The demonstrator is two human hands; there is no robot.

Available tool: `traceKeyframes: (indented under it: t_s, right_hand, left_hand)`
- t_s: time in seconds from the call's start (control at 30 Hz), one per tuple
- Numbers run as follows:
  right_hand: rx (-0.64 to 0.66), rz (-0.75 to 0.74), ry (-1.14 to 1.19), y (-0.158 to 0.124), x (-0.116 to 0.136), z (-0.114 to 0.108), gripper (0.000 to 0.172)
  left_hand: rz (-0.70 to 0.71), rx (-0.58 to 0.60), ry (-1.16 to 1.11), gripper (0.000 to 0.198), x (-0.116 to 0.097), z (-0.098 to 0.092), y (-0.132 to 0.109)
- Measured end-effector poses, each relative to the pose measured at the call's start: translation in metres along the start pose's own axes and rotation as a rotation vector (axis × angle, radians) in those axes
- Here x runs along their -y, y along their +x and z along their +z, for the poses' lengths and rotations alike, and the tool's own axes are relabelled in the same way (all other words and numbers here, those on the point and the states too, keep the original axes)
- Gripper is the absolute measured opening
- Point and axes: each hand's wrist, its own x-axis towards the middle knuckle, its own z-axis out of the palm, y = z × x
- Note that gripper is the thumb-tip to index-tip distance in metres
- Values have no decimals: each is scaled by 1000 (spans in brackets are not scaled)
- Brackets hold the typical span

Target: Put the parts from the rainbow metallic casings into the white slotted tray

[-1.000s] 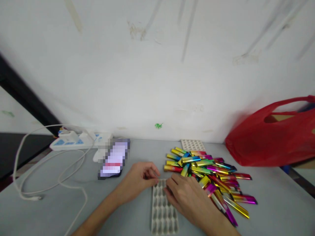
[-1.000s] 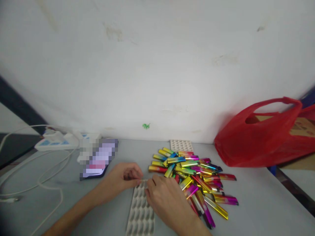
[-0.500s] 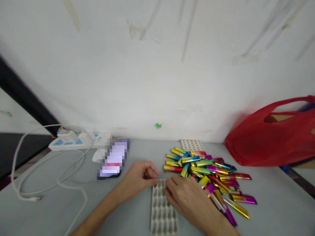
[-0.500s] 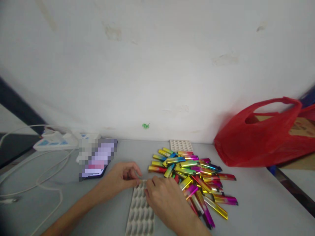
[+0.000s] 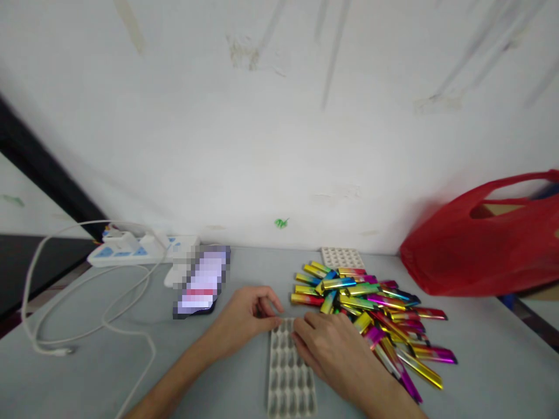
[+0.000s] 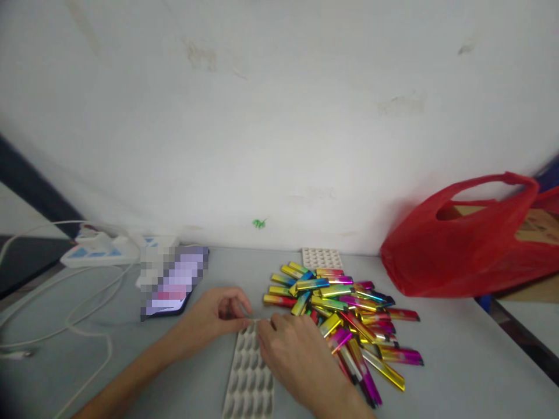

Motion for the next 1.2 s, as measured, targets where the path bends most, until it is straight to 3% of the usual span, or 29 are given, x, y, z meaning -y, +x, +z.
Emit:
traceKeyframes:
  t_s: [0.13,0.23,0.4,0.47,0.73,1.2]
  right_hand:
    - [3,64,39,1,0,-4,11]
    - [-47,137,91,1,-6,-4,19]
    - [-358,309,54,0,-32,0,21]
    - [-427,375,22,0,-46,1,21]
    - [-301,430,224,-14,-86,11,25]
    - [-251,519,268,-13,-90,14,13]
  left_hand:
    - [4,-10,10,25,1,0,0]
    - [3,-8,16,24,2,0,0]
    - [-2,-8,18,23,2,1,-1]
    - [-3,-12,19,22,0,1,-1]
    - [4,-22,26,21,3,2,0]
    - [8,-36,18,22,1,5,-2]
